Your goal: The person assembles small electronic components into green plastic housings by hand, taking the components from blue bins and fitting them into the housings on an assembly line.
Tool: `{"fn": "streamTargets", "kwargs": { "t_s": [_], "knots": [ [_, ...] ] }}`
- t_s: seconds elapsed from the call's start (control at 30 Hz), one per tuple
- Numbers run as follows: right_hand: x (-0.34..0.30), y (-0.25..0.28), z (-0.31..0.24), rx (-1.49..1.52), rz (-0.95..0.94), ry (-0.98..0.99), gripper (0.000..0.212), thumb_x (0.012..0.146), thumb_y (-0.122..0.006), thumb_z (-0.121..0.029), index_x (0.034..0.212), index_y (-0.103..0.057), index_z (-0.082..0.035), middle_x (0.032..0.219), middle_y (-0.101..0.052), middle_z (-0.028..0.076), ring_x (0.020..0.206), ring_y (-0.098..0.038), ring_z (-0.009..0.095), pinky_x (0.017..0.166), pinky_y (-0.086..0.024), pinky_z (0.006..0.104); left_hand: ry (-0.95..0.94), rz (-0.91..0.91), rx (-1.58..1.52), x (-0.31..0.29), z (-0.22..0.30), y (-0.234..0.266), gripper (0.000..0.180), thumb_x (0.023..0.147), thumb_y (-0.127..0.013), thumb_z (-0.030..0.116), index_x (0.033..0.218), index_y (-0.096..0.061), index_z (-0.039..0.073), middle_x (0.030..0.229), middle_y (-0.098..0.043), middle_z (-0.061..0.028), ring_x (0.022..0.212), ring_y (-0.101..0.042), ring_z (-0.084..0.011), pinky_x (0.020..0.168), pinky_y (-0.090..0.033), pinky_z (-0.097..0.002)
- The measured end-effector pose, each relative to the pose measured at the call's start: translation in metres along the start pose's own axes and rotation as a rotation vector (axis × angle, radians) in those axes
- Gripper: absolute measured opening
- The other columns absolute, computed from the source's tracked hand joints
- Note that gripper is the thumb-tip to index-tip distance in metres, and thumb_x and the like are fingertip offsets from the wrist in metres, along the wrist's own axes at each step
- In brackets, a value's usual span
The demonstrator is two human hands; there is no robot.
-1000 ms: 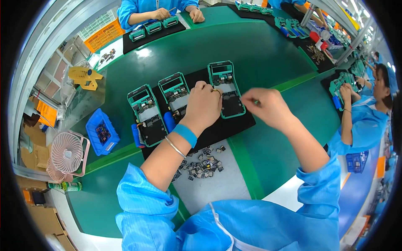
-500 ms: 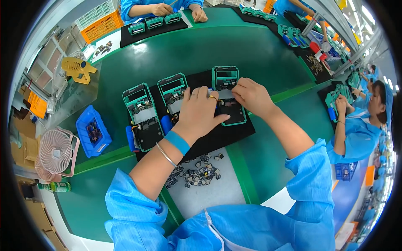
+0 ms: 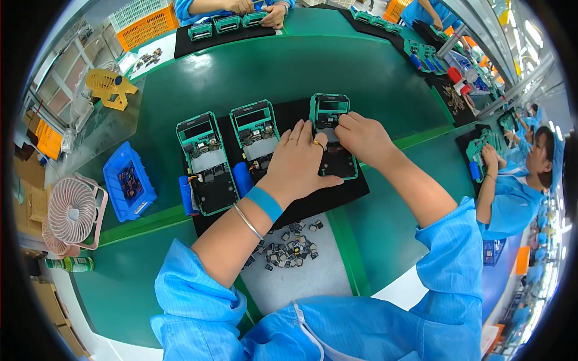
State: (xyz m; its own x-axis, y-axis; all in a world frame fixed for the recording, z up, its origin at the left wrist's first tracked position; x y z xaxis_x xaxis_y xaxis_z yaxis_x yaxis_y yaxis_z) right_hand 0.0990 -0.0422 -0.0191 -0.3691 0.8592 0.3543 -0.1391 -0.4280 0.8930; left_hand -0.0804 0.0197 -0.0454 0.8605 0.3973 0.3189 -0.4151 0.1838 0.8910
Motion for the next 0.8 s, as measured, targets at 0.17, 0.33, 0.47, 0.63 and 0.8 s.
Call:
{"fn": "streamTargets", "kwargs": {
  "t_s": [0.17,0.33,0.47,0.63,0.8],
  "knots": [
    [0.001,0.001,-0.002,-0.066,-0.063,0.036,0.012,0.068,-0.067,-0.011,0.075,-0.058,-0.01,0.086,-0.055,0.003,0.088,-0.059,0.019,0.063,-0.054,0.0297,0.01,0.027,-0.023,-0.001,0.001,-0.001,0.086,0.072,-0.079,0.058,0.122,-0.049,-0.004,0.141,-0.042,-0.0353,0.138,-0.036,-0.0468,0.115,-0.029,-0.0506],
    [0.004,0.003,-0.004,-0.089,-0.09,0.024,0.011,0.069,-0.068,-0.011,0.076,-0.059,-0.01,0.086,-0.055,0.002,0.088,-0.059,0.019,0.063,-0.054,0.03,0.008,0.042,-0.03,-0.002,0.0,-0.001,0.084,0.071,-0.08,0.057,0.121,-0.049,-0.004,0.141,-0.042,-0.0354,0.138,-0.037,-0.047,0.114,-0.03,-0.0513],
    [0.006,0.002,-0.002,-0.104,-0.103,-0.017,0.011,0.071,-0.068,-0.01,0.078,-0.06,-0.009,0.087,-0.056,0.002,0.09,-0.06,0.019,0.063,-0.055,0.0306,0.007,0.051,-0.032,-0.003,0.0,-0.001,0.084,0.071,-0.08,0.057,0.119,-0.049,-0.004,0.141,-0.042,-0.0355,0.137,-0.037,-0.0471,0.114,-0.03,-0.0514],
    [0.012,0.01,0.002,-0.117,-0.1,-0.108,0.014,0.072,-0.069,-0.009,0.083,-0.061,-0.01,0.088,-0.057,0.003,0.09,-0.06,0.02,0.063,-0.056,0.0304,-0.003,0.032,-0.016,-0.002,0.002,0.001,0.085,0.069,-0.08,0.058,0.118,-0.049,-0.004,0.14,-0.042,-0.0354,0.138,-0.037,-0.0472,0.114,-0.029,-0.0526],
    [0.012,0.008,0.001,-0.197,-0.175,-0.21,0.016,0.075,-0.071,-0.012,0.088,-0.063,-0.011,0.09,-0.058,0.004,0.091,-0.061,0.022,0.064,-0.056,0.0329,-0.031,0.024,0.032,-0.001,0.006,0.001,0.09,0.067,-0.08,0.061,0.12,-0.049,-0.004,0.14,-0.043,-0.0352,0.137,-0.038,-0.0465,0.115,-0.028,-0.0543]
  ]
}}
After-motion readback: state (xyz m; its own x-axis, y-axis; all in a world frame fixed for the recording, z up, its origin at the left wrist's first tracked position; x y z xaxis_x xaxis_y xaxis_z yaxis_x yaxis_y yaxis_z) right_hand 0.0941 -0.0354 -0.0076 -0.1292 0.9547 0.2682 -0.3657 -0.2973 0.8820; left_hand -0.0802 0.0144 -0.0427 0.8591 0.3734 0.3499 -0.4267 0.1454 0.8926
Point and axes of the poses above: each hand's wrist, its own x-axis towards the middle knuckle, its own y-axis out of the back of the hand, z = x × y, the point moved 2 cm from there along x, towards the middle knuckle
